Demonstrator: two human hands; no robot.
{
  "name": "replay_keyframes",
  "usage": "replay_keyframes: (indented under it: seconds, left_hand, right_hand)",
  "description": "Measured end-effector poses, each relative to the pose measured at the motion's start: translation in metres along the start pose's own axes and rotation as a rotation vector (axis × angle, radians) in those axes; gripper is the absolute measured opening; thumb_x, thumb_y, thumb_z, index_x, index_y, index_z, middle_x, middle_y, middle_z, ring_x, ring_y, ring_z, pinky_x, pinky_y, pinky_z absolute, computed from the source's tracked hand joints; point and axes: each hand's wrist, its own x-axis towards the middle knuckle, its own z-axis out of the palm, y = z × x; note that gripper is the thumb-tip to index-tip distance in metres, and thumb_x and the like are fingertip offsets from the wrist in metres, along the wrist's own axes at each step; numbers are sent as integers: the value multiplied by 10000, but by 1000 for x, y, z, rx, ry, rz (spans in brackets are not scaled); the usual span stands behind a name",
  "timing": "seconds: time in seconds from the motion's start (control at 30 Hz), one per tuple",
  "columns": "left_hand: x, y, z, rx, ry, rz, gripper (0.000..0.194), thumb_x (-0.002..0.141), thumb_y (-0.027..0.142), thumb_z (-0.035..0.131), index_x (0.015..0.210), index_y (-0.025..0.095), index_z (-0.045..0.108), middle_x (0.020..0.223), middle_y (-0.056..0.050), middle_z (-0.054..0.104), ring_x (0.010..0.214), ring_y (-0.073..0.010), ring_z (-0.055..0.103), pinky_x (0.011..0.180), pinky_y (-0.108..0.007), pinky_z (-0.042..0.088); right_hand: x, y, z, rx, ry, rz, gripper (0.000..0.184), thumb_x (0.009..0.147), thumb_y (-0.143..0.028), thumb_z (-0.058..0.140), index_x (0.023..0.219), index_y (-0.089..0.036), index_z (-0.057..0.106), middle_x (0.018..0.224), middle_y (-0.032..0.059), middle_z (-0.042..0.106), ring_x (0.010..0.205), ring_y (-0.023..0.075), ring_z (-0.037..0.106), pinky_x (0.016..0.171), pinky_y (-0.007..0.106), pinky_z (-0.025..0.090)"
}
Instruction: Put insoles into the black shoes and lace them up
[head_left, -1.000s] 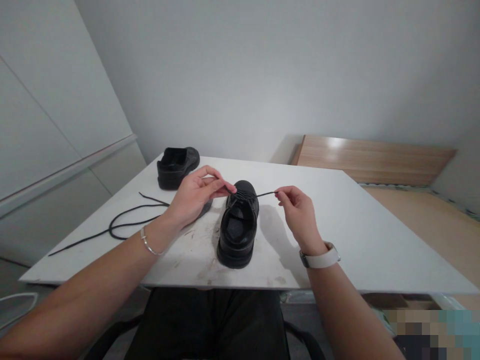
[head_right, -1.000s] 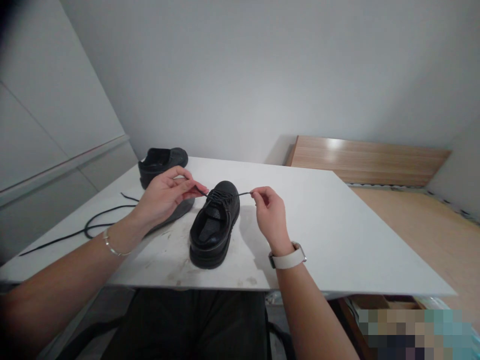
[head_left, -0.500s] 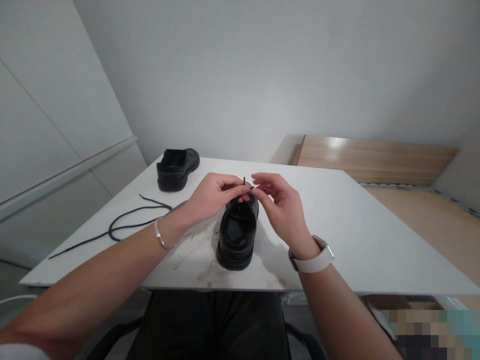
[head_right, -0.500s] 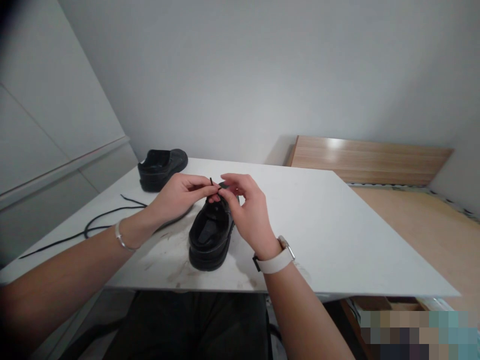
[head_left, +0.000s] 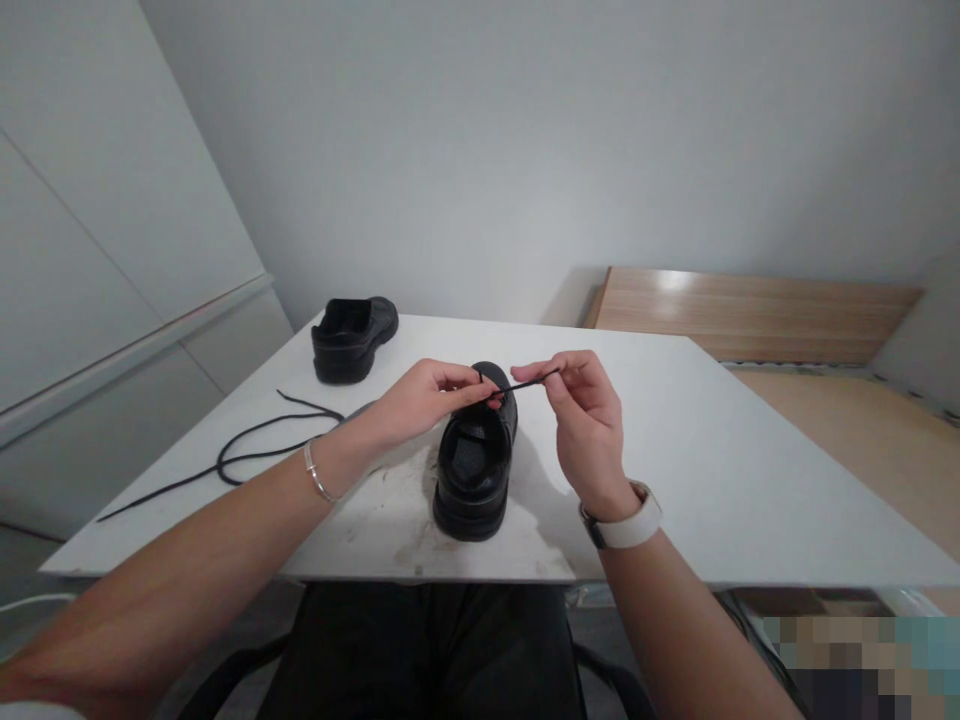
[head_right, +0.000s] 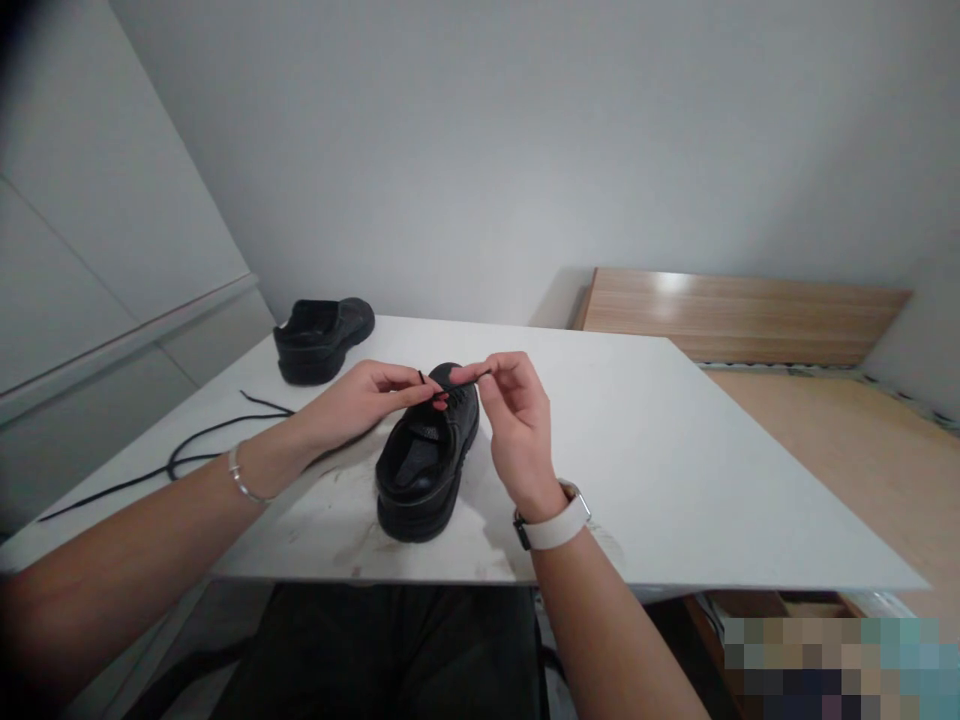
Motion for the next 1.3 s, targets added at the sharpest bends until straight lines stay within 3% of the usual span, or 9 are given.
replay_keyframes:
  seconds: [0.1,0.17,0.27,0.37,0.47,0.63,0.9,1.1,1.3]
  left_hand:
    - [3,1,0,-61,30,-24,253,808,396,762,910,166,786,959,-90,779,908,-220,695,868,-352,515]
    - [3,6,2,12,46,-1,210,793,339,768,916,169,786,912,-79,773,854,-208,683,822,-343,513]
    - [1,17,5,296,71,146,124,812,250,734,915,199,779,853,-48,745,859,-208,647,813,-347,492]
    - [-4,24,10,577,102,328,141,841,141,670,941,207,742,865,-39,699,943,-224,602,858,-362,478]
    - [-6,24,15,786,78,465,219,865,55,585,1016,180,684,909,-58,666,982,-232,553,869,-369,465]
    - [-3,15,18,1029,135,619,317,861,-3,510,1106,167,616,926,-71,662,998,-252,501,874,-392,434]
    - [5,3,22,1165,240,847,211,940,31,492,1077,132,617,860,-64,637,983,-246,491,818,-361,411]
    - [2,1,16,1227,301,849,193,981,90,489,1105,137,629,870,-68,660,982,-240,527,812,-357,433]
    - [-2,0,8,1295,314,672,95,973,201,573,970,133,640,882,-81,680,938,-253,540,793,-379,427]
  right_hand:
    - [-6,4,-8,30,-54,72,113,958,-333,570,965,-237,510,836,10,687,910,196,657,931,399,483]
    - [-8,4,-12,-62,-83,113,132,951,-348,578,929,-225,535,804,5,668,839,182,626,869,368,468]
    - [-6,3,-12,-274,-109,119,195,953,-374,561,855,-209,599,815,15,656,825,178,589,824,347,430]
    - [0,4,-5,-416,-91,67,198,955,-354,535,931,-211,670,963,40,692,937,193,595,843,343,420]
    - [7,10,4,-371,-160,71,192,947,-298,513,1001,-205,672,998,42,708,917,182,612,830,325,443]
    - [10,23,8,-275,-268,195,189,907,-341,557,882,-181,654,822,27,680,760,160,581,720,297,440]
    - [17,26,-2,-249,-297,233,230,865,-346,578,729,-166,619,694,-10,599,674,119,475,643,267,374]
    - [24,28,-4,-121,-318,307,253,833,-424,684,834,-171,695,790,13,654,725,127,523,687,274,425]
    - [24,30,-2,-158,-324,303,304,846,-454,660,904,-159,704,835,36,680,732,135,555,687,282,442]
